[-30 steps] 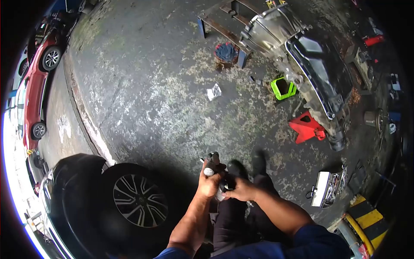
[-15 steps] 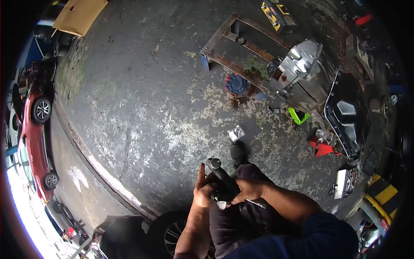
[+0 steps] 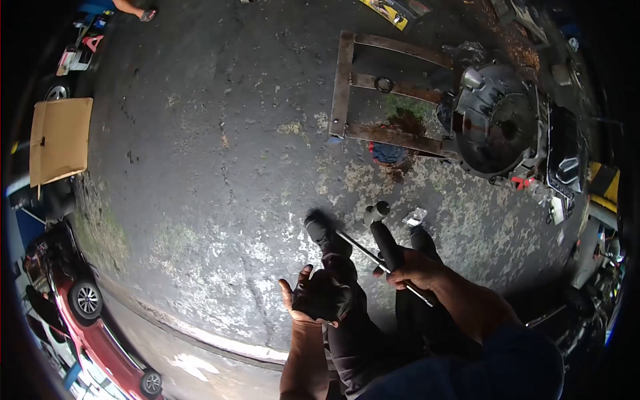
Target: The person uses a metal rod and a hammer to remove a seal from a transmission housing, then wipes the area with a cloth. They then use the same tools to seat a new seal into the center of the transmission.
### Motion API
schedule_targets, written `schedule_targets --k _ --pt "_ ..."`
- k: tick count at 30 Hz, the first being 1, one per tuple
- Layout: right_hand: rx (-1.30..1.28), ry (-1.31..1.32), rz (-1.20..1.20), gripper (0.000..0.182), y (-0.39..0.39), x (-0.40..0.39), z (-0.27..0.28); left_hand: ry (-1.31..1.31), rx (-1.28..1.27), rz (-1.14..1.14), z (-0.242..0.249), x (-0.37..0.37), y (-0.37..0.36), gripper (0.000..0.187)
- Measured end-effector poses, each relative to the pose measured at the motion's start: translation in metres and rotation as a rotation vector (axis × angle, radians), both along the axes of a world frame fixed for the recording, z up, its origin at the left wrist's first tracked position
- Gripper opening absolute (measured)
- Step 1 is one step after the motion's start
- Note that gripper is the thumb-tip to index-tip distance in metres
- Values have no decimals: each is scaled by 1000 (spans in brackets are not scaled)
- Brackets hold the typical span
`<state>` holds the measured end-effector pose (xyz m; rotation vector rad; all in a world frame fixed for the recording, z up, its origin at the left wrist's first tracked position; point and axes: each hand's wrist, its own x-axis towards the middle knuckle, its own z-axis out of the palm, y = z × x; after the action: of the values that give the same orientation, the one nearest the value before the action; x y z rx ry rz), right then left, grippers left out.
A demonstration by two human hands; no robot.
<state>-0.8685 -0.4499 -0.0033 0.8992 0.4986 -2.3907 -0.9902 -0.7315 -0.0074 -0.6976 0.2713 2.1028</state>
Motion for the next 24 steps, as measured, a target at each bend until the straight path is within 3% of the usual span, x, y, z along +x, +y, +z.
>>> schedule_targets --k 5,7,8,10,13,14,16,18,19,24 --pt "-39 22 -223 56 -22 -56 7 304 10 -340 -14 -126 18 55" --pt "-4 15 -321 59 -16 -68 16 215 -249 -444 7 -172 66 47" --pt "21 16 -371 61 -10 -74 20 372 -84 -552 -11 -201 88 40" --pt "72 4 -438 66 4 -84 19 620 -386 -637 -10 -242 143 40" --pt "164 -30 -577 71 27 -106 16 1423 -647 -734 -40 -298 222 51" --pt "172 6 -637 71 41 -118 13 1570 -684 -808 -44 -314 253 52" --pt "181 64 -763 71 57 -136 6 2035 -626 -748 -80 -344 308 54" --pt "221 -47 -783 66 62 -143 -7 2569 -606 -699 -87 -355 369 58" --pt "229 -49 -793 66 65 -144 -13 2514 -547 -730 -100 -356 389 57" --pt "277 -159 -1001 77 57 -136 -42 2721 -444 -840 -132 -347 445 43"
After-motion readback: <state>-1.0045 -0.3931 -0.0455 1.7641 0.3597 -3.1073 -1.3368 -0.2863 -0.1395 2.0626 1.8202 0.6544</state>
